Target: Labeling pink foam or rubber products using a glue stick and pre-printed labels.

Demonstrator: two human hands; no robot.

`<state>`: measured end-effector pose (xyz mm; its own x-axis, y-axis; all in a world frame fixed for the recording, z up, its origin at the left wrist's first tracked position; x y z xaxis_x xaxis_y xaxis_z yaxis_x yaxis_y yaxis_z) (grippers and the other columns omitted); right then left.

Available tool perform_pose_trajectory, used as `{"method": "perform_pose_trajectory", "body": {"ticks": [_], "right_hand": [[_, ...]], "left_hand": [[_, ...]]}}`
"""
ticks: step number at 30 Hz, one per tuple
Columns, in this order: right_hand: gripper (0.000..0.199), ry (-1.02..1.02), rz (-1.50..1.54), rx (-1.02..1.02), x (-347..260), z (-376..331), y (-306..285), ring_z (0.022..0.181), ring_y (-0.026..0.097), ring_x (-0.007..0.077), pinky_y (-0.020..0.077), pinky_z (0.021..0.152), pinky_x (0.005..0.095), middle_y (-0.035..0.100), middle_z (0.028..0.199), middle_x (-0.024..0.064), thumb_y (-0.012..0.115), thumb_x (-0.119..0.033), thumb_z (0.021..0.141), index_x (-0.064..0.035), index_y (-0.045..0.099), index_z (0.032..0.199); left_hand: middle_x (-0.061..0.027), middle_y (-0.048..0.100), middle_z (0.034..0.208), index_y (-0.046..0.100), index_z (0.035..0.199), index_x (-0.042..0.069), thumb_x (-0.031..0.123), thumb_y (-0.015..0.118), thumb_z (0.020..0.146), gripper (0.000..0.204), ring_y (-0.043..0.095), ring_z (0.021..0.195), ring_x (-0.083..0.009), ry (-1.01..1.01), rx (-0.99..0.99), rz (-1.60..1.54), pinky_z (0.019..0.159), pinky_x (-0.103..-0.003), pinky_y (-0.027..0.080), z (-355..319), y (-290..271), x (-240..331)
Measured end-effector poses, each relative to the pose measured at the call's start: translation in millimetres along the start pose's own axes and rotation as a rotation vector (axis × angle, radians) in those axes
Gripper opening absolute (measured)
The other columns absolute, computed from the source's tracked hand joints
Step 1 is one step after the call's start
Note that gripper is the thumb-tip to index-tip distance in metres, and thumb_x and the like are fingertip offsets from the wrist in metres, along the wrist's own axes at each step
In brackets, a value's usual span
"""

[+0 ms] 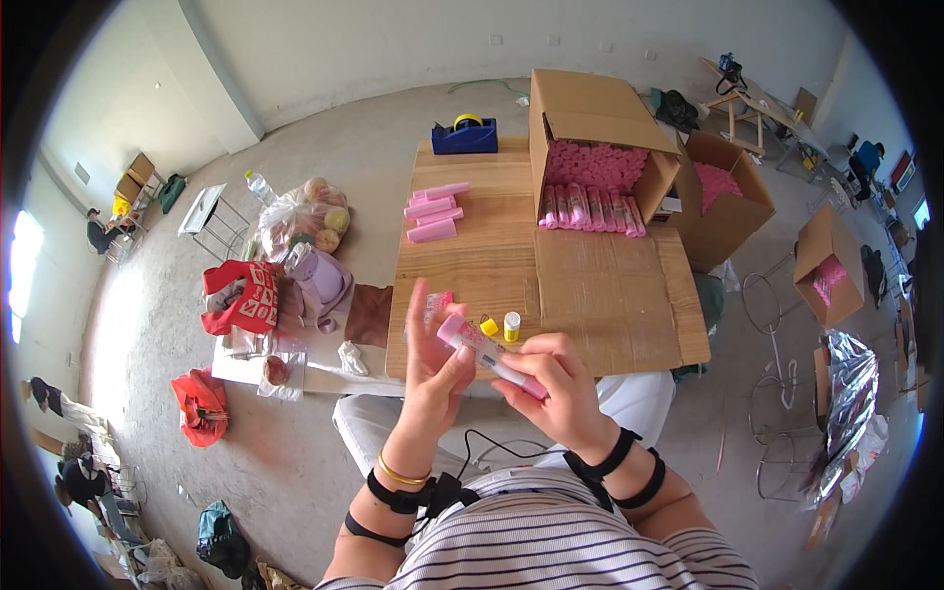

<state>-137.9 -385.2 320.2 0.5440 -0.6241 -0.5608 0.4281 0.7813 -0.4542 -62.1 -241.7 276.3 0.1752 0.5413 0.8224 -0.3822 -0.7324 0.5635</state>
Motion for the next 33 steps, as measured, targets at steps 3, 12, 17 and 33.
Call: {"method": "perform_pose_trajectory", "body": {"ticks": [3, 12, 17, 33], "right_hand": [[0.029, -0.030, -0.069, 0.088, 5, -3, 9, 0.070, 0.061, 0.0260, 0.0498, 0.055, 0.0335, 0.055, 0.093, 0.0087, 0.076, -0.019, 0.076, -0.0056, 0.058, 0.093], [0.051, 0.416, 0.584, -0.111, 36, 8, 18, 0.099, 0.051, 0.0159, 0.0406, 0.088, 0.0309, 0.054, 0.102, 0.0089, 0.076, -0.033, 0.078, -0.0026, 0.050, 0.110], [0.042, 0.471, 0.502, -0.116, 35, 22, 29, 0.085, 0.051, 0.0100, 0.0436, 0.076, 0.0242, 0.056, 0.092, 0.0028, 0.075, -0.023, 0.079, -0.0026, 0.053, 0.109], [0.060, 0.415, 0.607, -0.215, 33, 19, 21, 0.095, 0.052, 0.0137, 0.0426, 0.087, 0.0289, 0.056, 0.104, 0.0071, 0.067, -0.033, 0.086, -0.0005, 0.042, 0.130]], "left_hand": [[-0.0080, 0.053, 0.114, 0.033, 0.139, 0.007, 0.022, 0.054, 0.094, 0.051, 0.051, 0.074, -0.0084, -0.184, 0.059, -0.105, 0.064, -0.023, 0.046, -4, 1, -30], [-0.0021, 0.055, 0.078, 0.055, 0.110, 0.005, 0.049, 0.030, 0.099, 0.052, 0.049, 0.064, -0.0089, -0.409, 0.201, -0.034, 0.057, -0.022, 0.041, -5, 10, -37], [-0.0044, 0.049, 0.063, 0.051, 0.109, 0.004, 0.050, 0.021, 0.100, 0.056, 0.046, 0.050, -0.0118, -0.431, -0.040, -0.040, 0.045, -0.023, 0.038, -10, 20, -43], [-0.0021, 0.049, 0.064, 0.053, 0.105, 0.006, 0.051, 0.026, 0.099, 0.053, 0.042, 0.050, -0.0093, -0.383, -0.056, 0.009, 0.046, -0.022, 0.035, -12, 25, -29]]}}
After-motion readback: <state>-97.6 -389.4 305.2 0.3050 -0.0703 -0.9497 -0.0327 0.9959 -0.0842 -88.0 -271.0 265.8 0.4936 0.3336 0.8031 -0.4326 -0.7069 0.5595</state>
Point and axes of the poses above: each hand's wrist, its own z-axis towards the middle knuckle, its own y-axis out of the palm, x = y × z, the point moved 5 cm from there along z, towards the middle knuckle
